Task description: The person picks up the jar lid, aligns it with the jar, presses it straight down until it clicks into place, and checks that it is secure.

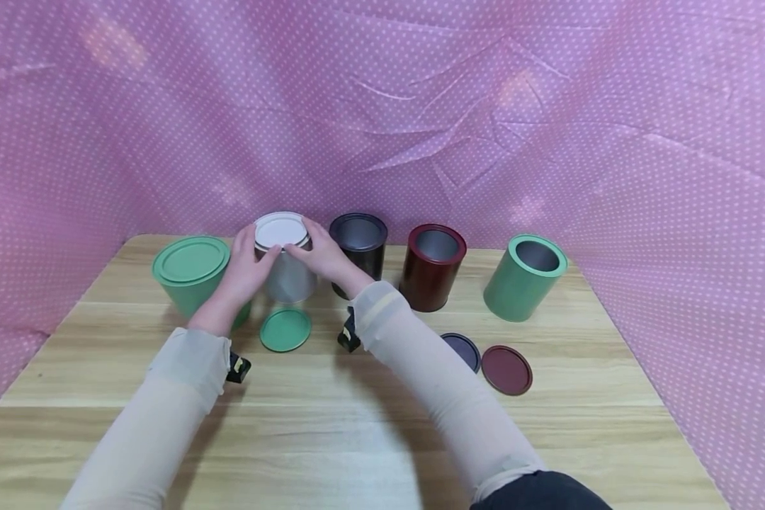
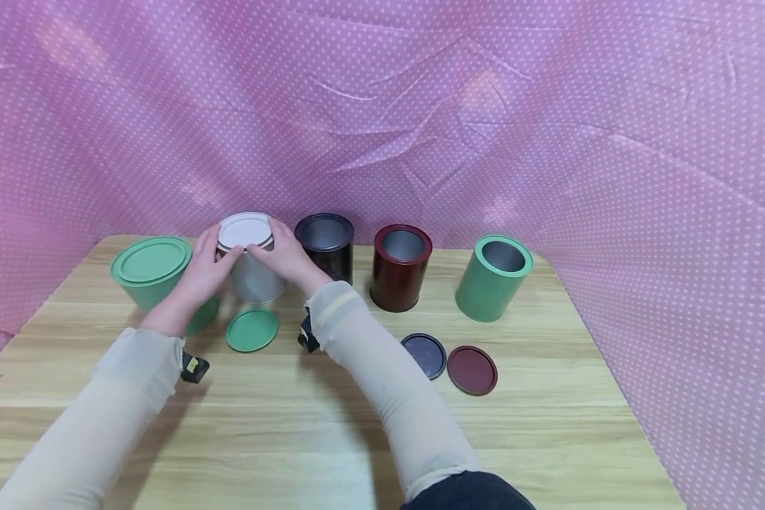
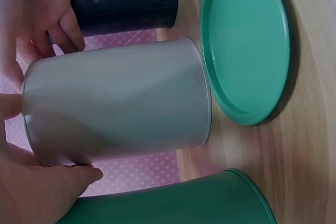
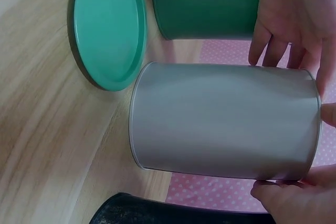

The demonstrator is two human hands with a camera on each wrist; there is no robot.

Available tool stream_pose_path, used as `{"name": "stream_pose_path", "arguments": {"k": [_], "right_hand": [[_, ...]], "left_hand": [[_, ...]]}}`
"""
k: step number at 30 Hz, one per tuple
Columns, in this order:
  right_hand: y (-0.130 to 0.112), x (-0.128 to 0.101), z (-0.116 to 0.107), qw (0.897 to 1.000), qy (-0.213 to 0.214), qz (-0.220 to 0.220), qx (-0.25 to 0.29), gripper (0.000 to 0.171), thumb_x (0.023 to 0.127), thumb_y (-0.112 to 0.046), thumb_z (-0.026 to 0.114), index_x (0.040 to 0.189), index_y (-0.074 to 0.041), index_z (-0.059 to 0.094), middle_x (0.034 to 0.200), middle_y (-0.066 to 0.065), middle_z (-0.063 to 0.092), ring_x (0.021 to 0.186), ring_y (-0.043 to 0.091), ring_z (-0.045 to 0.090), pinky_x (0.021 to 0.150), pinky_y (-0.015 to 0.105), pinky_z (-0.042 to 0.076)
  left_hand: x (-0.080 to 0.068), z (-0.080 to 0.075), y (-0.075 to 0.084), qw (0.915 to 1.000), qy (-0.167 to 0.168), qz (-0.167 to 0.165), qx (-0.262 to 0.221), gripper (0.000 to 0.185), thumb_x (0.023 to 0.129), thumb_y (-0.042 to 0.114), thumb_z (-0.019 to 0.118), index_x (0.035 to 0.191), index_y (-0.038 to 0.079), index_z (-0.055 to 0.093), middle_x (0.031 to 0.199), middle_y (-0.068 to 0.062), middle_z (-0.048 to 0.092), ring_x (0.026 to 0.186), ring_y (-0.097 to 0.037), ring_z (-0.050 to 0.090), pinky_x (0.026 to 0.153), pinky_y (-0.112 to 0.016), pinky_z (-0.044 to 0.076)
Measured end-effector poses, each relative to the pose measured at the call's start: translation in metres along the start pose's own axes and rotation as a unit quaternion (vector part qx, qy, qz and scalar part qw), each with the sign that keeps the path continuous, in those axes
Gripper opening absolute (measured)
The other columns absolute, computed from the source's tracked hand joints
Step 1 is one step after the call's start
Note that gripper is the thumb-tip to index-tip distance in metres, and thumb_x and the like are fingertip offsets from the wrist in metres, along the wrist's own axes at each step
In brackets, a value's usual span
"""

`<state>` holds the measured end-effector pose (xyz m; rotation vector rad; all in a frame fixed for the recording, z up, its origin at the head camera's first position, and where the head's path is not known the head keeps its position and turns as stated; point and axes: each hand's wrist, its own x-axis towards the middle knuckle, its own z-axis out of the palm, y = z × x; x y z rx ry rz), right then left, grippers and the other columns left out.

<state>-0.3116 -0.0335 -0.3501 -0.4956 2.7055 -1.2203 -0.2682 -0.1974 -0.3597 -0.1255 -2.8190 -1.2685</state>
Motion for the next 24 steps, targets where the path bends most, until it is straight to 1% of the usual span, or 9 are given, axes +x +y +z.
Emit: {"name": "stream_pose_path", "arguments": {"k": [3, 9, 14, 19, 24], "right_hand": [[0.001, 0.0, -0.001, 1.0, -0.004, -0.001, -0.004, 0.071, 0.097, -0.038, 0.055, 0.154, -0.011, 0.024, 0.16, 0.008, 0.025, 0.147, 0.022, 0.024, 0.12, 0.034, 0.024], [0.002, -0.003, -0.002, 1.0, -0.009, -0.002, 0.007, 0.071, 0.097, -0.038, 0.055, 0.155, -0.012, 0.024, 0.16, 0.006, 0.025, 0.148, 0.02, 0.021, 0.121, 0.035, 0.022], [-0.001, -0.005, -0.002, 1.0, -0.008, -0.004, -0.004, 0.071, 0.096, -0.038, 0.054, 0.154, -0.011, 0.024, 0.16, 0.007, 0.025, 0.148, 0.021, 0.022, 0.121, 0.034, 0.022], [-0.003, -0.008, -0.002, 1.0, -0.001, -0.009, -0.014, 0.071, 0.095, -0.036, 0.055, 0.154, -0.009, 0.025, 0.159, 0.01, 0.027, 0.147, 0.023, 0.024, 0.12, 0.035, 0.024], [-0.002, -0.011, -0.002, 1.0, -0.003, -0.005, -0.009, 0.071, 0.095, -0.038, 0.054, 0.154, -0.012, 0.025, 0.16, 0.007, 0.026, 0.148, 0.021, 0.023, 0.12, 0.035, 0.024]], "left_hand": [[0.0, 0.001, 0.0, 1.0, 0.006, -0.003, 0.005, 0.079, 0.102, 0.042, 0.039, 0.153, -0.003, -0.001, 0.158, -0.029, -0.003, 0.145, -0.05, 0.006, 0.115, -0.064, 0.015], [-0.001, 0.002, 0.002, 0.9998, 0.015, -0.011, 0.006, 0.079, 0.102, 0.041, 0.04, 0.153, -0.004, 0.0, 0.158, -0.029, -0.001, 0.145, -0.049, 0.007, 0.116, -0.064, 0.015], [-0.004, 0.004, 0.004, 0.9996, 0.018, -0.019, 0.009, 0.079, 0.101, 0.042, 0.039, 0.153, -0.003, 0.0, 0.159, -0.028, -0.001, 0.146, -0.047, 0.008, 0.116, -0.062, 0.016], [-0.007, 0.005, 0.007, 0.9994, 0.028, -0.016, 0.013, 0.079, 0.1, 0.04, 0.041, 0.153, -0.003, 0.002, 0.159, -0.028, 0.001, 0.145, -0.047, 0.009, 0.116, -0.062, 0.016], [-0.01, 0.005, 0.009, 0.9989, 0.044, -0.011, 0.012, 0.078, 0.1, 0.038, 0.044, 0.153, -0.003, 0.007, 0.159, -0.026, 0.007, 0.145, -0.046, 0.013, 0.117, -0.061, 0.019]]}}
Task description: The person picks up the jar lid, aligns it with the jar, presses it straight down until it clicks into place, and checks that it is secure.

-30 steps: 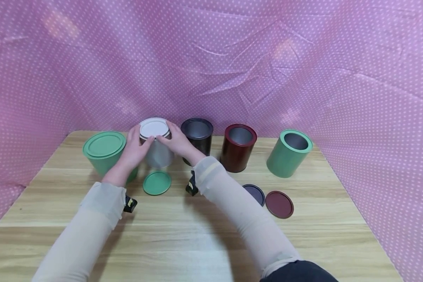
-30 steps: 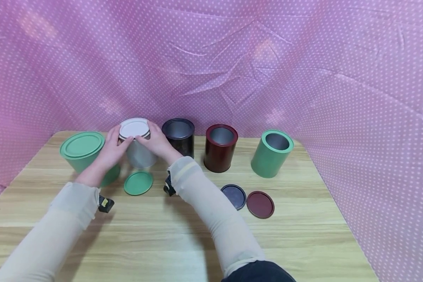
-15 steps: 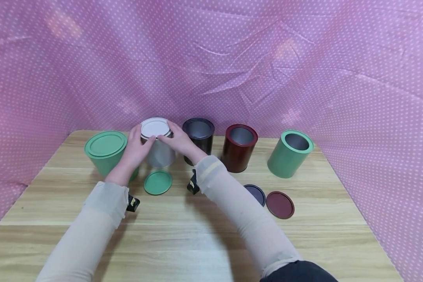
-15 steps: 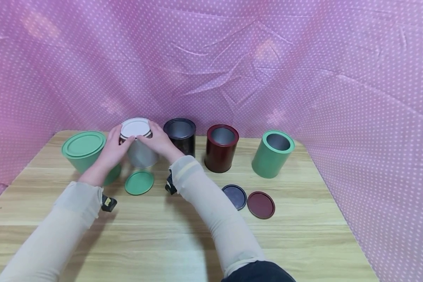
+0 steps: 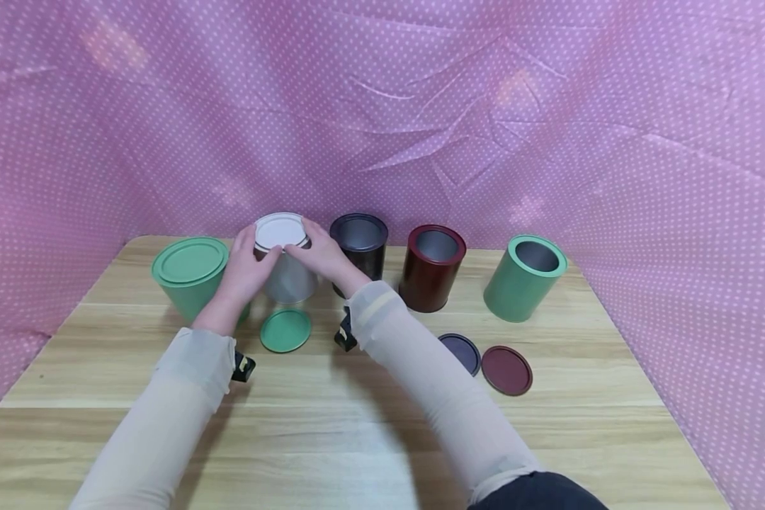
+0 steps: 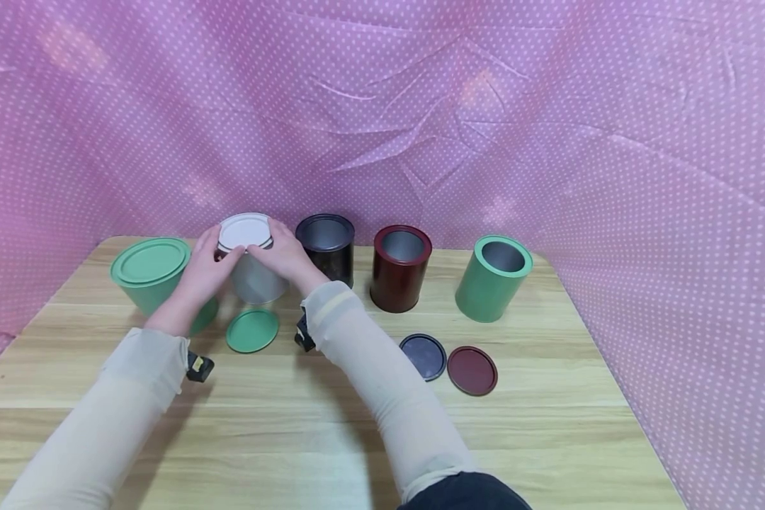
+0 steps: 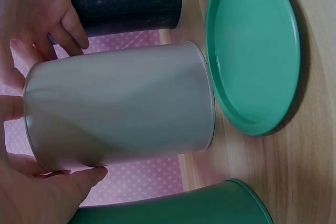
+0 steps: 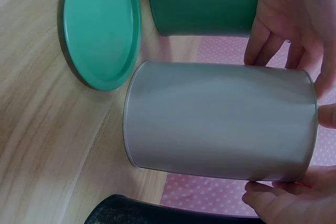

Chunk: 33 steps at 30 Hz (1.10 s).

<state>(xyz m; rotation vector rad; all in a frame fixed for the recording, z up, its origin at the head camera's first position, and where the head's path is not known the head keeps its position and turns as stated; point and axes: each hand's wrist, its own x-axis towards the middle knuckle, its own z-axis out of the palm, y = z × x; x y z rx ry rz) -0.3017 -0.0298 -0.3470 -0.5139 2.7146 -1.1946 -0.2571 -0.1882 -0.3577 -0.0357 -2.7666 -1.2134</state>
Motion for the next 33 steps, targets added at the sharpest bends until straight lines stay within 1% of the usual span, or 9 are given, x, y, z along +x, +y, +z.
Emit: {"name": "stream_pose_path", "arguments": {"k": [6, 14, 20, 24, 28, 33], "right_hand": [[0.0023, -0.001, 0.0014, 1.0, 0.005, 0.001, 0.018, 0.071, 0.094, -0.038, 0.055, 0.154, -0.014, 0.025, 0.16, 0.004, 0.026, 0.148, 0.02, 0.023, 0.12, 0.035, 0.023], [0.0032, -0.001, 0.0036, 0.999, 0.01, 0.007, 0.038, 0.072, 0.093, -0.038, 0.056, 0.154, -0.017, 0.025, 0.16, 0.001, 0.025, 0.148, 0.018, 0.022, 0.121, 0.035, 0.023], [0.0051, 0.0006, 0.0064, 0.999, 0.017, 0.005, 0.043, 0.07, 0.094, -0.037, 0.055, 0.154, -0.017, 0.025, 0.16, 0.003, 0.025, 0.149, 0.019, 0.021, 0.121, 0.037, 0.023], [0.0044, 0.0, 0.0067, 0.999, 0.017, 0.005, 0.045, 0.07, 0.095, -0.037, 0.054, 0.155, -0.018, 0.025, 0.161, 0.003, 0.024, 0.149, 0.019, 0.021, 0.12, 0.038, 0.023], [0.0036, -0.0004, 0.0074, 0.998, 0.021, 0.006, 0.054, 0.069, 0.095, -0.037, 0.054, 0.154, -0.018, 0.026, 0.16, 0.003, 0.025, 0.148, 0.02, 0.024, 0.119, 0.039, 0.026], [0.0049, 0.0006, 0.0092, 0.998, 0.024, 0.005, 0.056, 0.069, 0.095, -0.038, 0.055, 0.154, -0.018, 0.026, 0.16, 0.002, 0.025, 0.147, 0.02, 0.026, 0.118, 0.038, 0.029]], "left_hand": [[-0.0007, -0.0001, 0.0006, 0.9999, 0.002, -0.006, -0.009, 0.077, 0.099, 0.038, 0.046, 0.153, -0.002, 0.008, 0.16, -0.023, 0.008, 0.146, -0.045, 0.014, 0.118, -0.057, 0.019], [0.0011, 0.0009, -0.0003, 0.9999, 0.002, -0.007, -0.009, 0.078, 0.099, 0.038, 0.045, 0.153, -0.002, 0.007, 0.161, -0.022, 0.007, 0.146, -0.045, 0.013, 0.118, -0.056, 0.019], [0.0007, 0.0021, -0.0019, 0.9999, 0.006, -0.002, -0.013, 0.078, 0.099, 0.039, 0.045, 0.154, -0.001, 0.007, 0.161, -0.021, 0.007, 0.144, -0.046, 0.017, 0.116, -0.057, 0.024], [0.0006, 0.0031, -0.0031, 0.9998, 0.015, 0.004, -0.01, 0.077, 0.099, 0.039, 0.045, 0.154, -0.001, 0.009, 0.161, -0.021, 0.01, 0.143, -0.046, 0.021, 0.115, -0.057, 0.026], [0.0012, 0.0037, -0.0036, 0.9998, 0.019, -0.002, -0.005, 0.077, 0.099, 0.04, 0.044, 0.154, 0.0, 0.008, 0.16, -0.023, 0.012, 0.143, -0.046, 0.02, 0.115, -0.059, 0.024], [0.0009, 0.0045, -0.0041, 0.9998, 0.012, -0.013, -0.007, 0.078, 0.099, 0.042, 0.041, 0.155, 0.002, 0.005, 0.16, -0.023, 0.01, 0.144, -0.046, 0.019, 0.116, -0.059, 0.022]]}}
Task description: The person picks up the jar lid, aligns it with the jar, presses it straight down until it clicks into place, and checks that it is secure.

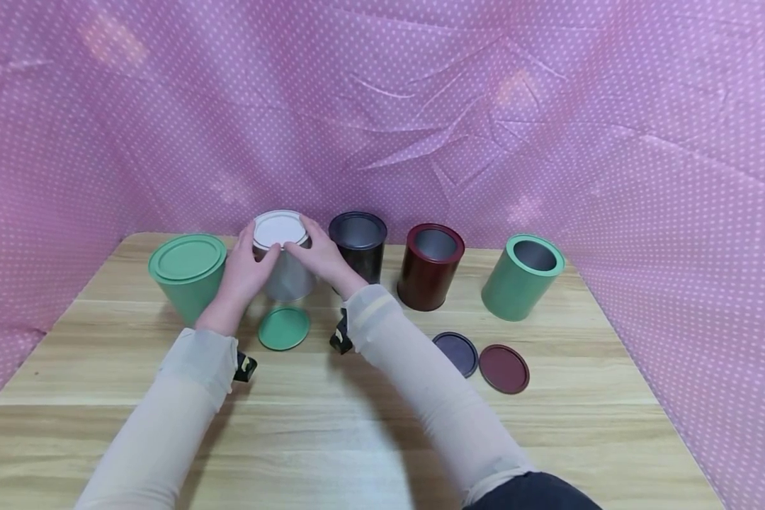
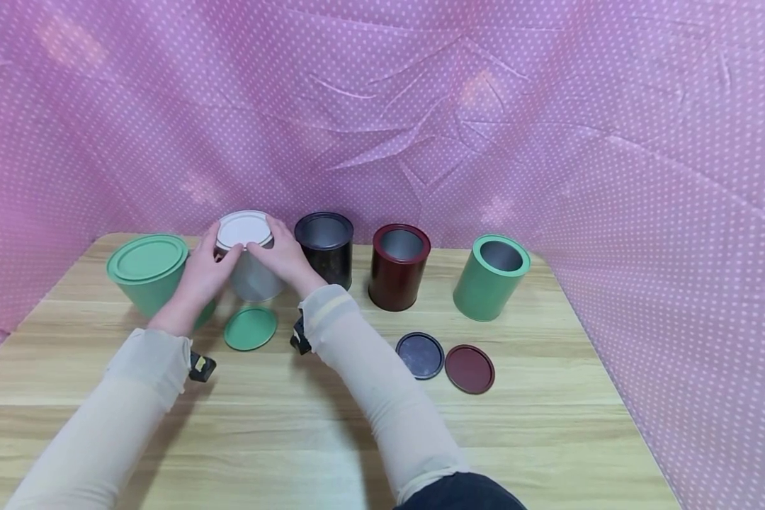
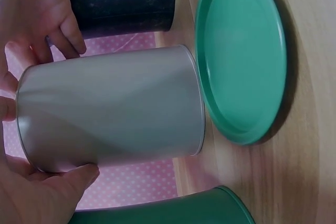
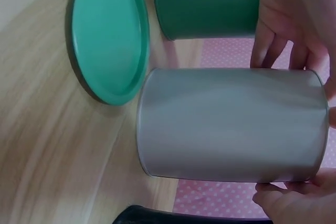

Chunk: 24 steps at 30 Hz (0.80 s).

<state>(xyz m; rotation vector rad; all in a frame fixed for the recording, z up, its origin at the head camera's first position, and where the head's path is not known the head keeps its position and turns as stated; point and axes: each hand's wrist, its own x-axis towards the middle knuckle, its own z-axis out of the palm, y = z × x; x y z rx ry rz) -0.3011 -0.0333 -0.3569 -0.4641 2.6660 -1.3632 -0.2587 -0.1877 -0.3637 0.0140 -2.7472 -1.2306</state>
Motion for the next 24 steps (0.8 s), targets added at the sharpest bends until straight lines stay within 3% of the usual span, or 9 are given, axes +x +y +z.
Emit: {"name": "stream_pose_path", "arguments": {"k": [11, 24], "right_hand": [[0.0048, 0.0014, 0.0027, 1.0, 0.009, -0.018, 0.015, 0.067, 0.096, -0.035, 0.054, 0.154, -0.018, 0.026, 0.16, 0.003, 0.026, 0.146, 0.02, 0.029, 0.118, 0.035, 0.03], [0.0047, 0.004, 0.0043, 0.999, 0.015, -0.024, -0.025, 0.067, 0.096, -0.035, 0.054, 0.154, -0.016, 0.027, 0.159, 0.003, 0.028, 0.145, 0.019, 0.03, 0.117, 0.032, 0.03]], "left_hand": [[0.0024, 0.0053, -0.0015, 0.9999, 0.012, -0.006, -0.002, 0.077, 0.099, 0.043, 0.04, 0.155, 0.004, 0.006, 0.161, -0.022, 0.009, 0.145, -0.045, 0.016, 0.116, -0.06, 0.02], [0.003, 0.0061, -0.0016, 0.9997, 0.019, -0.012, 0.007, 0.076, 0.098, 0.043, 0.04, 0.156, 0.005, 0.008, 0.161, -0.022, 0.01, 0.145, -0.046, 0.017, 0.116, -0.06, 0.021]]}}
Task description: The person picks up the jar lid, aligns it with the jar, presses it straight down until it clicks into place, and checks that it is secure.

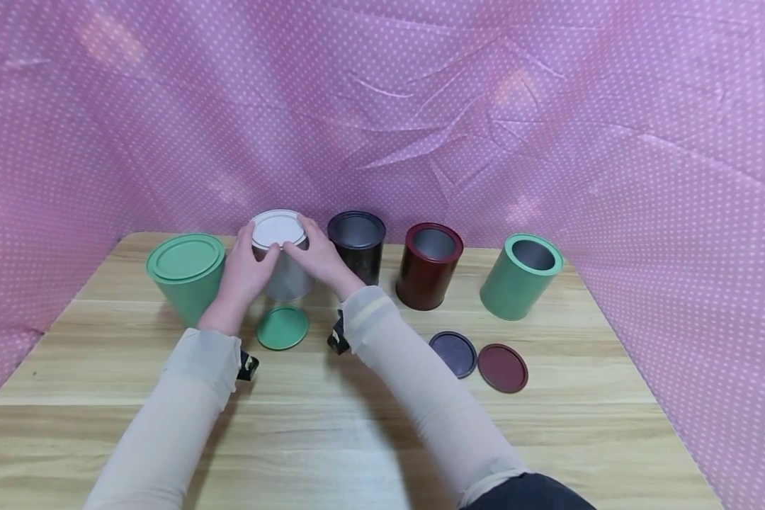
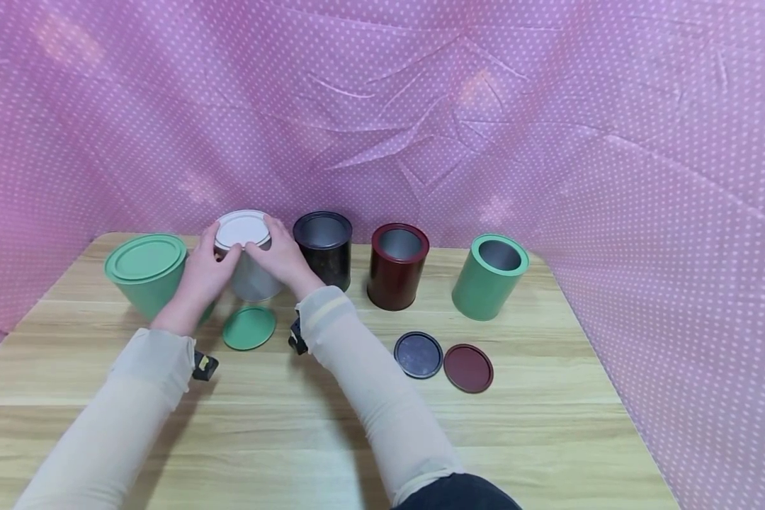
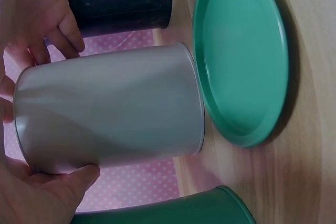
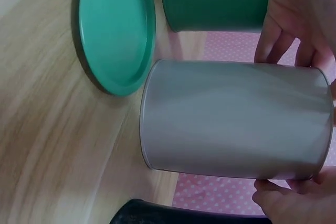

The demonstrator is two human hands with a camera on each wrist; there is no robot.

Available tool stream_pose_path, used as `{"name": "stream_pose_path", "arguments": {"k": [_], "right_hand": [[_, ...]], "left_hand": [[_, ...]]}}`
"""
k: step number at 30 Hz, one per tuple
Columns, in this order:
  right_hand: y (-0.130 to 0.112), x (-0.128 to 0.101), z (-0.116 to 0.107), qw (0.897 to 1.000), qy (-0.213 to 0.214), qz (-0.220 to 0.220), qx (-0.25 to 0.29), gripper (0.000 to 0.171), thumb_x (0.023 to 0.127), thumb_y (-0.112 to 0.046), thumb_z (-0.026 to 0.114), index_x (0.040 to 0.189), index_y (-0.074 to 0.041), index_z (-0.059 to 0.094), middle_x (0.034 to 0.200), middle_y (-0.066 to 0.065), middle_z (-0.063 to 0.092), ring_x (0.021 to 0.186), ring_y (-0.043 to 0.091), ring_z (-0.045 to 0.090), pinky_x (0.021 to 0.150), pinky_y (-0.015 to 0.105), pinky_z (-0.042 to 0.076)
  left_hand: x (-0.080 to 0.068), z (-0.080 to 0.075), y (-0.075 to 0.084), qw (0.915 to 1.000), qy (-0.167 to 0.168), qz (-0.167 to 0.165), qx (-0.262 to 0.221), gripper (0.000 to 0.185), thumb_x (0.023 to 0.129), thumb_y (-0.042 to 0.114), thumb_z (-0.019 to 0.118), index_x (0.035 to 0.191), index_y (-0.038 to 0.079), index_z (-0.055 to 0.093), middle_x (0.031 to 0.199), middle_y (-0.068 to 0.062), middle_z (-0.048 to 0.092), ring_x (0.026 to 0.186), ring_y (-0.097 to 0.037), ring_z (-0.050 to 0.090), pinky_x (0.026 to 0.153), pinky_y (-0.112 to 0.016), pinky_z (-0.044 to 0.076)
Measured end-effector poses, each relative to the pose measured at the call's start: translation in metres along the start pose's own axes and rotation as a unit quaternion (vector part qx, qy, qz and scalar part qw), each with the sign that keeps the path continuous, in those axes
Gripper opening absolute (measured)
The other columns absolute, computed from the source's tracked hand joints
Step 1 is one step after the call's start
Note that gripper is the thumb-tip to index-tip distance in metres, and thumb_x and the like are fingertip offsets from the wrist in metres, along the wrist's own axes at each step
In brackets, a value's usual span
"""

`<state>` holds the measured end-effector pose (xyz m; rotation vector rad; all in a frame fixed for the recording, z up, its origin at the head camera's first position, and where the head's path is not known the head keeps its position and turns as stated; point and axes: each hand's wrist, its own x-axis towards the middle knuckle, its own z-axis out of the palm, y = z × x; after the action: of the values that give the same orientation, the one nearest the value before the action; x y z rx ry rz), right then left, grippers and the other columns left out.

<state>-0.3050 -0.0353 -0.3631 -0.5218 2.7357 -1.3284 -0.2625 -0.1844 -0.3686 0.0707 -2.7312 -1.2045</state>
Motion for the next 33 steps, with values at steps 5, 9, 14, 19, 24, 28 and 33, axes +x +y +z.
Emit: {"name": "stream_pose_path", "arguments": {"k": [5, 9, 14, 19, 24, 28, 33], "right_hand": [[0.0, -0.002, 0.0, 1.0, 0.0, -0.003, 0.003, 0.067, 0.096, -0.035, 0.054, 0.154, -0.015, 0.027, 0.158, 0.004, 0.03, 0.144, 0.02, 0.032, 0.116, 0.033, 0.032], [0.001, -0.004, -0.001, 1.0, -0.002, -0.003, -0.007, 0.067, 0.096, -0.035, 0.054, 0.154, -0.015, 0.027, 0.159, 0.005, 0.029, 0.144, 0.021, 0.031, 0.117, 0.034, 0.031], [0.001, -0.004, -0.002, 1.0, 0.003, -0.006, -0.024, 0.067, 0.096, -0.036, 0.053, 0.154, -0.015, 0.028, 0.159, 0.005, 0.029, 0.144, 0.021, 0.032, 0.116, 0.034, 0.032], [0.002, -0.006, 0.0, 1.0, 0.01, -0.003, 0.009, 0.065, 0.095, -0.034, 0.055, 0.153, -0.015, 0.03, 0.157, 0.003, 0.033, 0.143, 0.02, 0.035, 0.115, 0.032, 0.033], [0.004, -0.009, 0.005, 0.999, 0.01, -0.003, 0.041, 0.065, 0.096, -0.031, 0.055, 0.152, -0.013, 0.03, 0.158, 0.002, 0.031, 0.143, 0.019, 0.033, 0.116, 0.031, 0.031], [0.005, -0.009, 0.004, 0.999, 0.013, -0.008, 0.048, 0.065, 0.096, -0.03, 0.055, 0.153, -0.013, 0.029, 0.159, 0.002, 0.03, 0.144, 0.019, 0.031, 0.117, 0.032, 0.03], [0.005, -0.007, 0.004, 0.999, 0.014, -0.016, 0.049, 0.065, 0.095, -0.03, 0.055, 0.152, -0.013, 0.03, 0.158, 0.002, 0.031, 0.143, 0.019, 0.033, 0.116, 0.032, 0.031]], "left_hand": [[-0.002, 0.0, 0.001, 1.0, -0.003, 0.0, 0.005, 0.076, 0.098, 0.043, 0.04, 0.156, 0.005, 0.008, 0.161, -0.022, 0.009, 0.145, -0.046, 0.016, 0.116, -0.061, 0.021], [-0.003, 0.001, 0.002, 0.9999, -0.005, -0.003, 0.013, 0.075, 0.098, 0.042, 0.04, 0.156, 0.005, 0.008, 0.161, -0.022, 0.007, 0.145, -0.046, 0.015, 0.116, -0.061, 0.019], [-0.002, 0.001, 0.005, 0.9998, -0.008, -0.006, 0.019, 0.076, 0.098, 0.043, 0.04, 0.156, 0.006, 0.007, 0.161, -0.021, 0.006, 0.145, -0.046, 0.014, 0.116, -0.061, 0.019], [-0.004, 0.001, 0.005, 0.9999, -0.007, -0.005, 0.014, 0.075, 0.098, 0.042, 0.04, 0.156, 0.005, 0.008, 0.161, -0.021, 0.006, 0.145, -0.046, 0.013, 0.116, -0.061, 0.018], [-0.008, 0.002, 0.004, 0.9999, -0.004, -0.007, 0.013, 0.074, 0.098, 0.04, 0.039, 0.155, 0.004, 0.008, 0.161, -0.023, 0.006, 0.145, -0.047, 0.012, 0.116, -0.062, 0.017], [-0.01, 0.002, 0.006, 0.9999, -0.004, -0.006, 0.011, 0.075, 0.099, 0.041, 0.038, 0.155, 0.004, 0.006, 0.161, -0.023, 0.005, 0.145, -0.047, 0.012, 0.116, -0.062, 0.017], [-0.01, 0.002, 0.007, 0.9999, -0.001, -0.006, 0.012, 0.075, 0.099, 0.042, 0.037, 0.156, 0.006, 0.006, 0.161, -0.021, 0.004, 0.145, -0.047, 0.012, 0.116, -0.062, 0.018]]}}
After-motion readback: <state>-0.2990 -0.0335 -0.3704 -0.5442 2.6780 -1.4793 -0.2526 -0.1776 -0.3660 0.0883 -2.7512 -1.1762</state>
